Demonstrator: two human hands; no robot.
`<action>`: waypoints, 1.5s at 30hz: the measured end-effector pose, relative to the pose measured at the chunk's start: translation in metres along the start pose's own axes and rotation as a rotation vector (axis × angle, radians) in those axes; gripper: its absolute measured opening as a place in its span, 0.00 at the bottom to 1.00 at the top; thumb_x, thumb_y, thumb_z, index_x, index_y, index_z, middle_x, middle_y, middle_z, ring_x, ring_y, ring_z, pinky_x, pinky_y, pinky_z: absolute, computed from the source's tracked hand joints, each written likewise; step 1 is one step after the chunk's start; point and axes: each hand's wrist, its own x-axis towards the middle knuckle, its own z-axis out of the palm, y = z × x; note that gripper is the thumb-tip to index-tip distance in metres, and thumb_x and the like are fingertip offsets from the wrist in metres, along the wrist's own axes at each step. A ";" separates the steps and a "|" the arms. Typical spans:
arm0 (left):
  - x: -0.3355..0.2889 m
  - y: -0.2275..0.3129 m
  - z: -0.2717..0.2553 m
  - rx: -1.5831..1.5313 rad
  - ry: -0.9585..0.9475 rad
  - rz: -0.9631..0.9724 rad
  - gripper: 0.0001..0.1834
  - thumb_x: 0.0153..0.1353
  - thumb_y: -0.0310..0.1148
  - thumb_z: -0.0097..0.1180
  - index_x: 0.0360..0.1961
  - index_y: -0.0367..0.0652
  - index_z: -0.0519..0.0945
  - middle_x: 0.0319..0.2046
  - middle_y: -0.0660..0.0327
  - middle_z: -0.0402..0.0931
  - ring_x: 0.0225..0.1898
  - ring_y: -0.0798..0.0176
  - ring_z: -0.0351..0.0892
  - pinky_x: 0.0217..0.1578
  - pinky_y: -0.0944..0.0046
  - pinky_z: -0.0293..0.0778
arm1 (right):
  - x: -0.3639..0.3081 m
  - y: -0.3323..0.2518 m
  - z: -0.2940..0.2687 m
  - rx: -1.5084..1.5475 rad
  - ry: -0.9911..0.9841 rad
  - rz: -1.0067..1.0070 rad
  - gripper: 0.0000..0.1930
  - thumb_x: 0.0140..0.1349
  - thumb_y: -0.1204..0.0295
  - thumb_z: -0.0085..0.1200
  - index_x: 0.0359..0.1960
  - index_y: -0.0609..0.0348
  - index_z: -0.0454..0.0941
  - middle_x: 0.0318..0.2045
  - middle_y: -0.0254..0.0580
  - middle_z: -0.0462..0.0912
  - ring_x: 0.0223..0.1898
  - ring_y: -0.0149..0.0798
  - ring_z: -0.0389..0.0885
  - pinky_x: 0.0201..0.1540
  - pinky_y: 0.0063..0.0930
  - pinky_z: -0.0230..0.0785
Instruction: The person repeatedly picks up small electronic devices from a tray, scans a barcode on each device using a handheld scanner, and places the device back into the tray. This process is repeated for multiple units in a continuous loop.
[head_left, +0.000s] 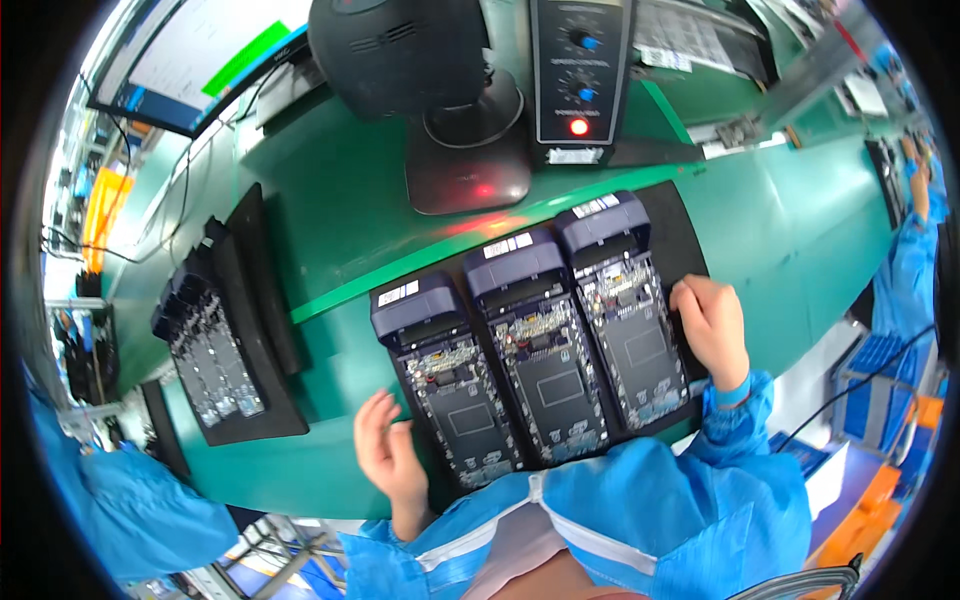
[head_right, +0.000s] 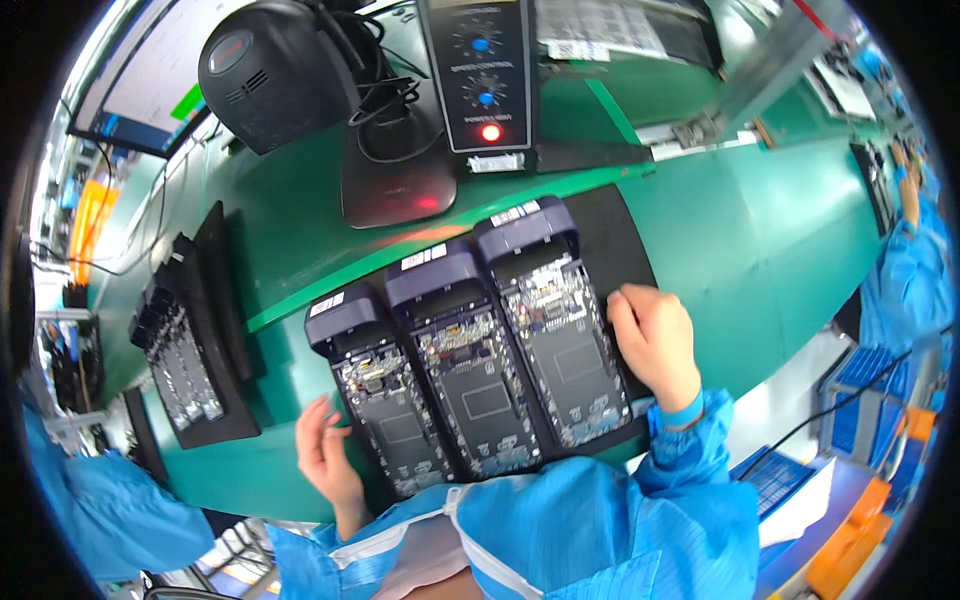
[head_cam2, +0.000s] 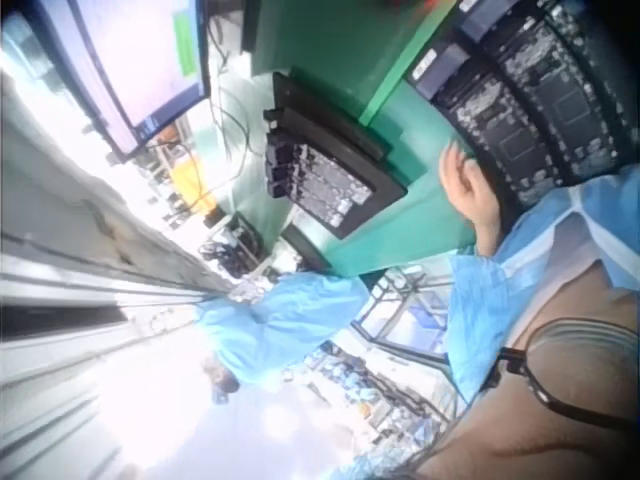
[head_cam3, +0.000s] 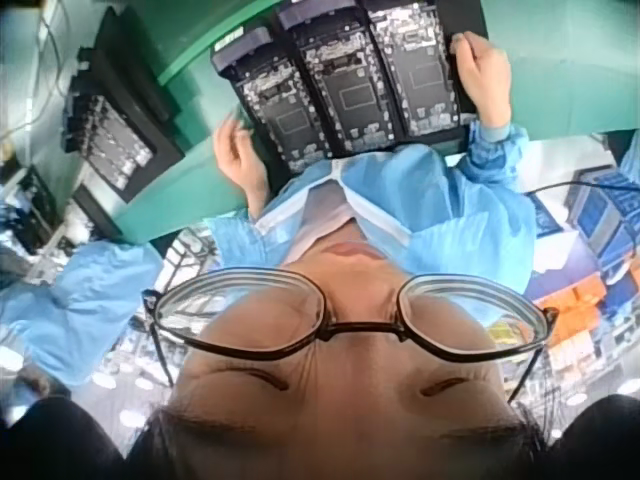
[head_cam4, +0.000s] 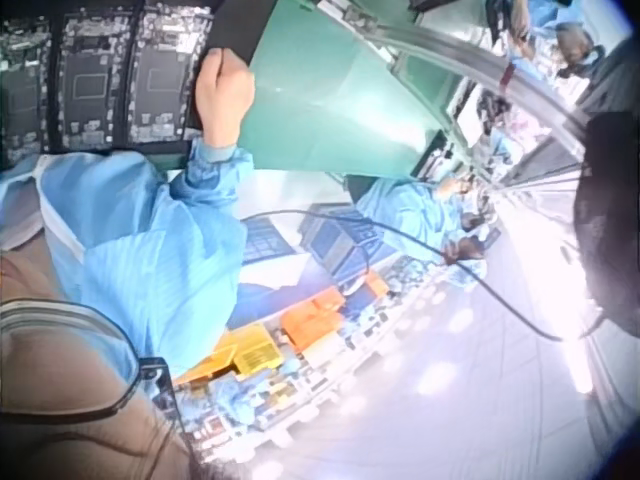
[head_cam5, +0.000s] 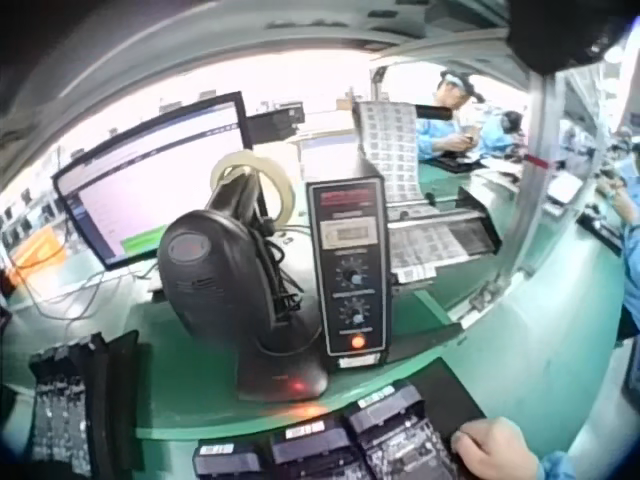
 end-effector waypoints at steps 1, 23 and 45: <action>-0.003 0.000 0.001 0.024 -0.029 0.000 0.14 0.53 0.21 0.44 0.42 0.32 0.72 0.46 0.53 0.67 0.41 0.62 0.71 0.41 0.69 0.69 | 0.000 -0.002 -0.002 0.010 -0.025 -0.037 0.12 0.54 0.70 0.43 0.17 0.64 0.68 0.16 0.52 0.70 0.21 0.55 0.70 0.24 0.41 0.61; -0.019 0.053 0.161 -0.272 -0.964 0.088 0.18 0.55 0.25 0.45 0.48 0.35 0.70 0.51 0.56 0.57 0.48 0.63 0.64 0.48 0.68 0.61 | -0.111 -0.011 -0.012 -0.224 -0.063 -0.316 0.33 0.41 0.63 0.59 0.53 0.39 0.62 0.57 0.41 0.54 0.61 0.58 0.44 0.48 0.74 0.43; -0.050 0.094 0.310 0.098 -1.012 0.987 0.26 0.48 0.31 0.51 0.51 0.39 0.64 0.57 0.42 0.50 0.59 0.38 0.50 0.54 0.50 0.57 | 0.056 0.307 -0.211 -1.160 0.332 0.658 0.23 0.57 0.70 0.42 0.54 0.27 0.61 0.62 0.37 0.49 0.63 0.55 0.38 0.56 0.65 0.41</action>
